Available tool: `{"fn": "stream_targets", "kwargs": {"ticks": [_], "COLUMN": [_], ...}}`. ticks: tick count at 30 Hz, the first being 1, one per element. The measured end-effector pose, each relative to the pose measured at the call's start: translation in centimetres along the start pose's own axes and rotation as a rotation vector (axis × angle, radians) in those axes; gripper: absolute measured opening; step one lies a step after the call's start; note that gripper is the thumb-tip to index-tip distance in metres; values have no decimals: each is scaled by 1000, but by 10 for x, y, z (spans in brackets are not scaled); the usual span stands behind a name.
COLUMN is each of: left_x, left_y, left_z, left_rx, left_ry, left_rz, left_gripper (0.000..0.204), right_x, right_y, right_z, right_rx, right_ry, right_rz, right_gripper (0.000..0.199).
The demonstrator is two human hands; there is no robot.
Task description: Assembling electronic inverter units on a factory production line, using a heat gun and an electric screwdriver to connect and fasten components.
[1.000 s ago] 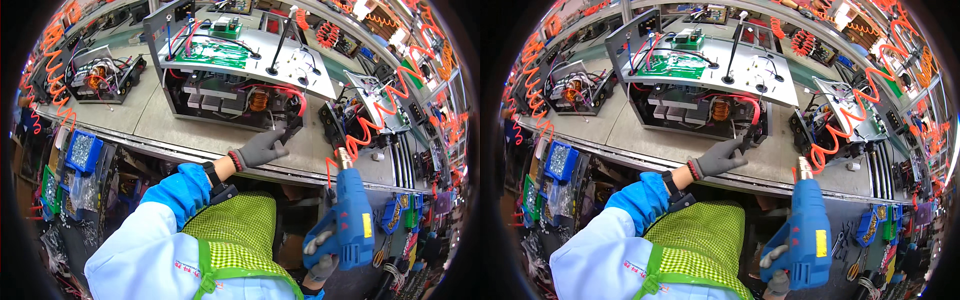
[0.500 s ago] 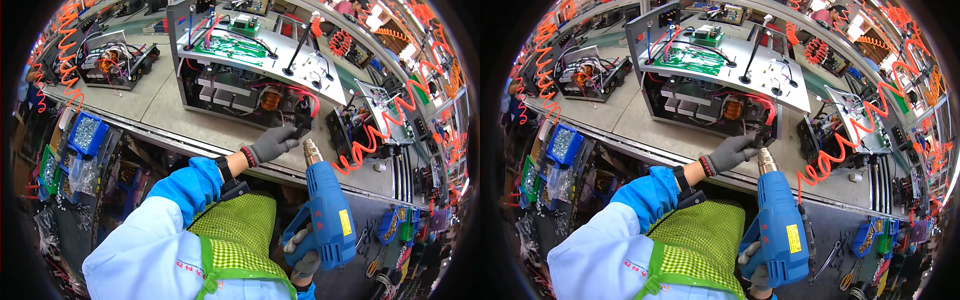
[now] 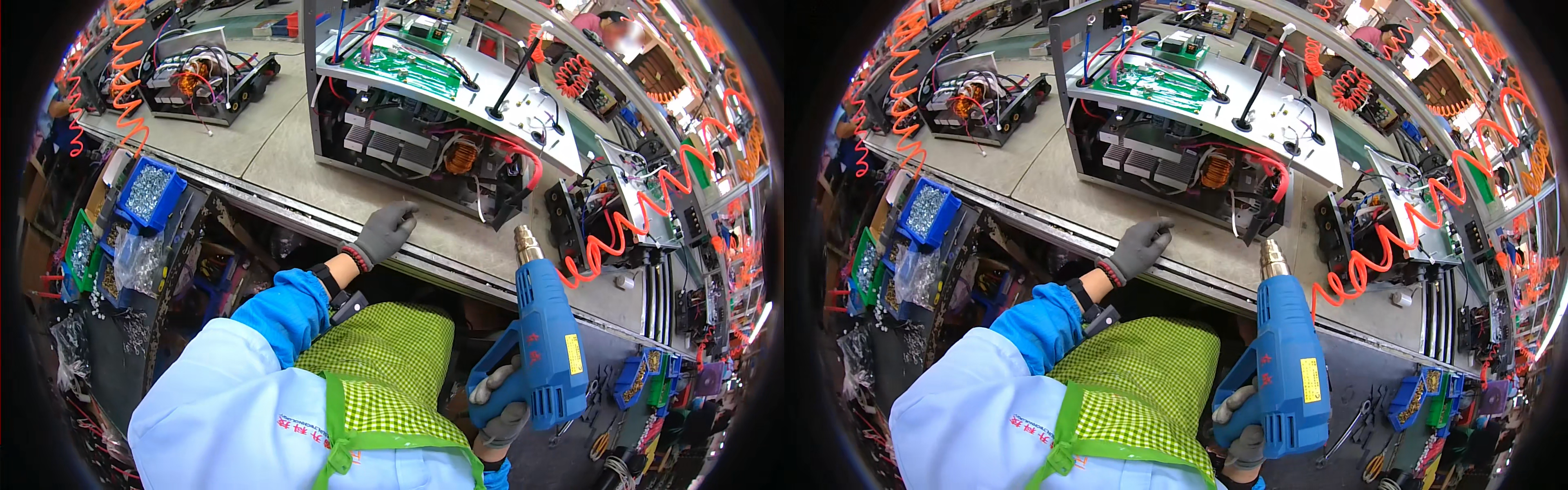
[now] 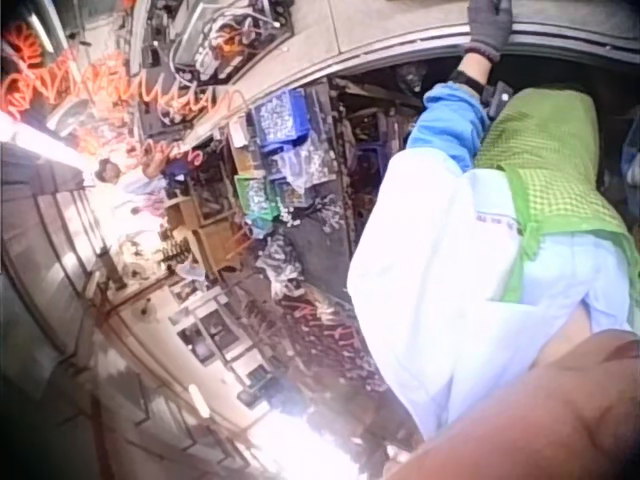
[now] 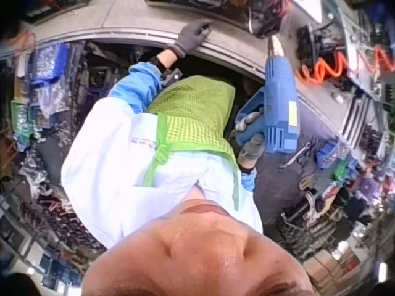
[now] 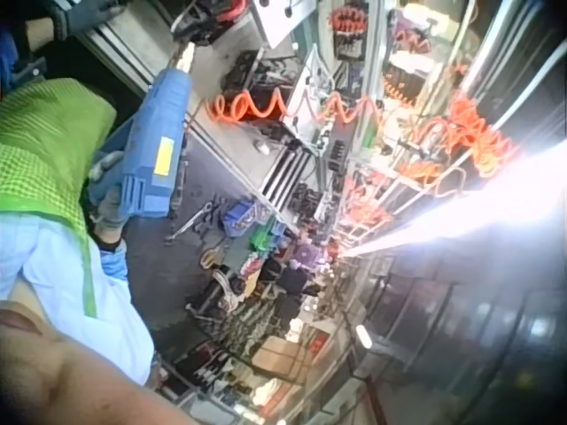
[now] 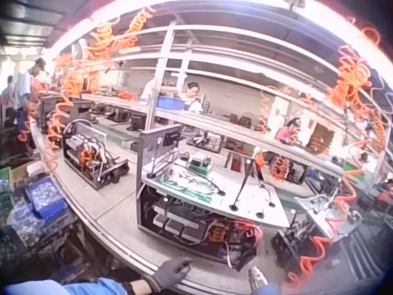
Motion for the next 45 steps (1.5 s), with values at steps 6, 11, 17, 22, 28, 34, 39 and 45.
{"fn": "stream_targets", "kwargs": {"ticks": [6,11,17,22,28,34,39,45], "left_x": [0,-3,-3,-3,-2,-3,-3,-3], "left_y": [6,2,2,3,4,3,4,5], "left_z": [-1,-2,-1,-2,1,-1,-1,3], "left_rx": [16,-46,-40,12,19,6,3,25], "left_ry": [4,-9,-16,-7,-52,-73,-34,-5], "left_rz": [-13,-1,-8,-32,-17,2,-18,-34], "left_gripper": [25,24,23,23,23,23,23,23], "right_x": [-2,1,2,7,8,11,11,11], "right_y": [-8,3,4,9,-2,-4,-1,-3], "right_z": [-2,2,4,7,4,5,5,5], "right_rx": [-61,-46,11,30,-30,-91,-36,-19], "right_ry": [4,2,-15,-30,31,42,13,14], "right_rz": [34,27,4,-23,-25,-8,-2,17], "right_gripper": [94,96,91,88,87,90,90,90]}}
Point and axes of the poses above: each hand's wrist, its own x-axis towards the middle knuckle, its own y-axis out of the back of the hand, z = x × y, the point moved 3 cm from there along x, towards the middle knuckle, and after that the axes turned 12 degrees about z, right-handed, at the moved point
